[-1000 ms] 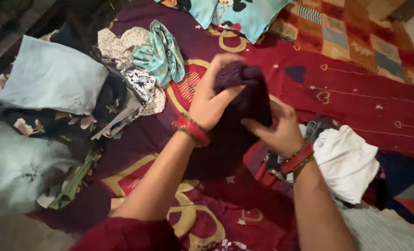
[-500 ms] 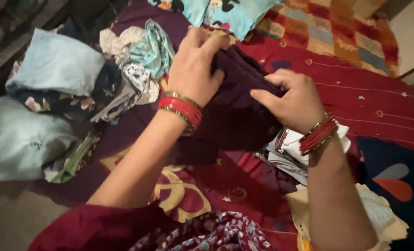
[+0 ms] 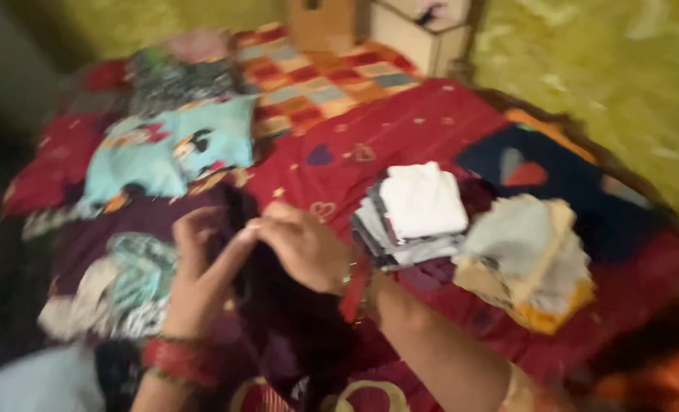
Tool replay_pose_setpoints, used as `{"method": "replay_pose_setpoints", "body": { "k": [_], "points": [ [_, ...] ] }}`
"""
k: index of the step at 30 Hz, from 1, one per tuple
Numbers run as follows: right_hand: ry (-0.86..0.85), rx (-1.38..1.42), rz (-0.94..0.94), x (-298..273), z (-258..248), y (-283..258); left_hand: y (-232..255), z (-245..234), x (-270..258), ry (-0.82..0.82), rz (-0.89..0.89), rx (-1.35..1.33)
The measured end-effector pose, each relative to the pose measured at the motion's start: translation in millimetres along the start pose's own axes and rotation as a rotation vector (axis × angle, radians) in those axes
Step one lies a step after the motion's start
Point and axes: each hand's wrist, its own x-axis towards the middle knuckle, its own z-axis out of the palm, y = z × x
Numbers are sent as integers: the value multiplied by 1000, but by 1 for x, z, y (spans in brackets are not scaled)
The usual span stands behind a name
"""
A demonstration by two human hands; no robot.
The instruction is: The person folds clean clothes on a bed, smoothing each garment flat with both hands and stacking folded items into piles by type. They fold a dark garment, then a white shirt, then another dark garment, pressing each down and adding it to the stacks.
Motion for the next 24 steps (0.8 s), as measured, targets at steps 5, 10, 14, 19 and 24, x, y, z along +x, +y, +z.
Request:
{"method": "replay_pose_setpoints", "body": {
  "k": [5, 10, 14, 19, 24],
  "points": [
    [46, 238, 227, 12, -22, -49, 12, -18, 5, -183, 58, -272],
    [23, -157, 118, 18, -72, -59, 35, -29, 21, -293, 276, -149],
    [-65, -286, 21, 36, -102, -50, 60, -36, 34, -391, 477, 242],
    [-29, -201, 39, 73, -103, -38, 93, -4, 52, -241, 562, 337],
    [-4, -41, -210, 118, -146, -43, 140, -13, 83, 24, 792, 511]
  ]
}}
